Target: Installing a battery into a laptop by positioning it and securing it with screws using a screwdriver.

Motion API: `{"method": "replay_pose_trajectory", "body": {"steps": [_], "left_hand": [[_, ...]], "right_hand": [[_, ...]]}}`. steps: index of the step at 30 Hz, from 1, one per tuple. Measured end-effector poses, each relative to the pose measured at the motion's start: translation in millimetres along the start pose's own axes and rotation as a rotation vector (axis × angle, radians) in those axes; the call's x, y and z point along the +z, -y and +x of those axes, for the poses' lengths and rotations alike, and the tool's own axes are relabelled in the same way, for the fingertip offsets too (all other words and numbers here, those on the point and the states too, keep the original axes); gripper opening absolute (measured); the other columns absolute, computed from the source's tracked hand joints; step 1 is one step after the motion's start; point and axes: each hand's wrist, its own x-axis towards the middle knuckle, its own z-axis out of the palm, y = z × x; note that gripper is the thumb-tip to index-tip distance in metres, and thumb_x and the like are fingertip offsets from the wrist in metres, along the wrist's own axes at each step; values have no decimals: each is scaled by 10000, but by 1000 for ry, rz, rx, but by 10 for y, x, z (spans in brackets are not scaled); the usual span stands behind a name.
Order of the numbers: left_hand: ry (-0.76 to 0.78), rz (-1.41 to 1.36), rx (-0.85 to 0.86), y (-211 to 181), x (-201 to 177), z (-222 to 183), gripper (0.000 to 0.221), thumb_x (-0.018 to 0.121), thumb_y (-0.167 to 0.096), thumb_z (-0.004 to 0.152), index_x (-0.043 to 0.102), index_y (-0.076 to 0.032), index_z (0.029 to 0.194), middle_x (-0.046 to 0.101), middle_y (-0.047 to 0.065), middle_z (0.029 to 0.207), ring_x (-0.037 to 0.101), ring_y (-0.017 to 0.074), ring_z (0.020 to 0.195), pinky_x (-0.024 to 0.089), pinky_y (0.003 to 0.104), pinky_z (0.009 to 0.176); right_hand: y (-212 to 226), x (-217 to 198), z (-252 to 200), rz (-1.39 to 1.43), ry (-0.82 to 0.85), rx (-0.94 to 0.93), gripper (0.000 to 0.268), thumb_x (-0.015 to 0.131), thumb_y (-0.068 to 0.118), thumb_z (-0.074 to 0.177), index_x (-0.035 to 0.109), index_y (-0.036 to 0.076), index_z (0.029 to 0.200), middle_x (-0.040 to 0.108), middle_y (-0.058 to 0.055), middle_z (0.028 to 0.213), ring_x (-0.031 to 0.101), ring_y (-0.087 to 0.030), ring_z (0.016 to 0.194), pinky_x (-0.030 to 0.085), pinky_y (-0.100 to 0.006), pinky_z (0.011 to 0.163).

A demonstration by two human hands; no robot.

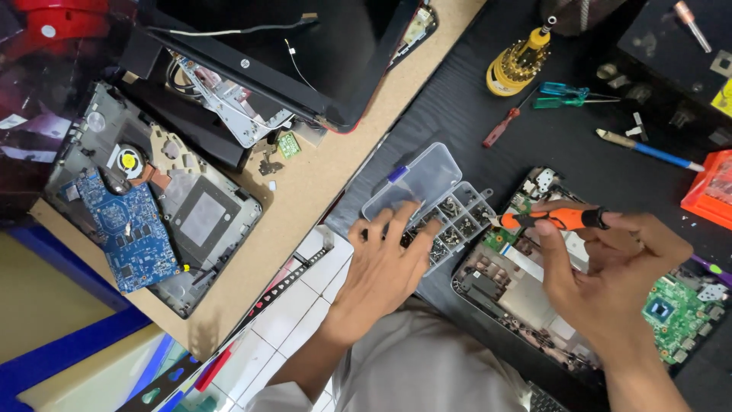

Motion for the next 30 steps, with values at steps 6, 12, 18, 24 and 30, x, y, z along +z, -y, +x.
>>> {"method": "replay_pose_trajectory", "body": {"steps": [6, 12, 18, 24, 30], "left_hand": [[-39, 51, -33, -27, -35, 51, 214, 631, -293, 955, 631, -257, 1166, 545, 43, 1380, 514, 231, 1166, 296, 435, 916], [-53, 55, -45, -33, -66, 56, 199, 627, -321, 975, 638, -250, 1161, 541, 37, 1378, 515, 239, 1195, 290, 455, 973], [-76, 65, -47, -33, -103, 37, 199, 622, -327, 985, 638, -253, 1169, 542, 41, 1372, 481, 251, 1263, 278, 463, 1023], [-52, 14, -11, -38, -124, -6, 292, 667, -187, 874, 635, -234, 1160, 538, 19, 1439, 498, 257, 1327, 254, 478, 1044], [-50, -13, 5, -48, -77, -24, 311, 721, -207, 831, 633, -248, 1126, 517, 34, 1481, 446, 282, 1381, 252, 520, 1073]], "right_hand": [[-383, -40, -433, -251, -128, 68, 613, 774, 14, 1013, 206, 86, 1234, 423, -217, 982, 365, -206, 471, 290, -362, 584], [-299, -56, -380, -151, -93, 39, 615, 725, -70, 997, 199, 84, 1278, 501, -343, 1204, 726, -388, 952, 493, -389, 635], [-55, 17, -147, 36, -61, -62, 539, 614, -150, 1000, 178, 87, 1211, 654, -342, 972, 757, -350, 890, 554, -308, 688], [-75, 44, -128, 72, -46, -123, 548, 613, -180, 973, 181, 59, 1212, 643, -370, 947, 755, -390, 889, 599, -396, 799], [-111, 67, -159, 67, -59, -143, 539, 619, -179, 977, 193, 52, 1213, 621, -381, 972, 759, -393, 902, 583, -349, 742]]}}
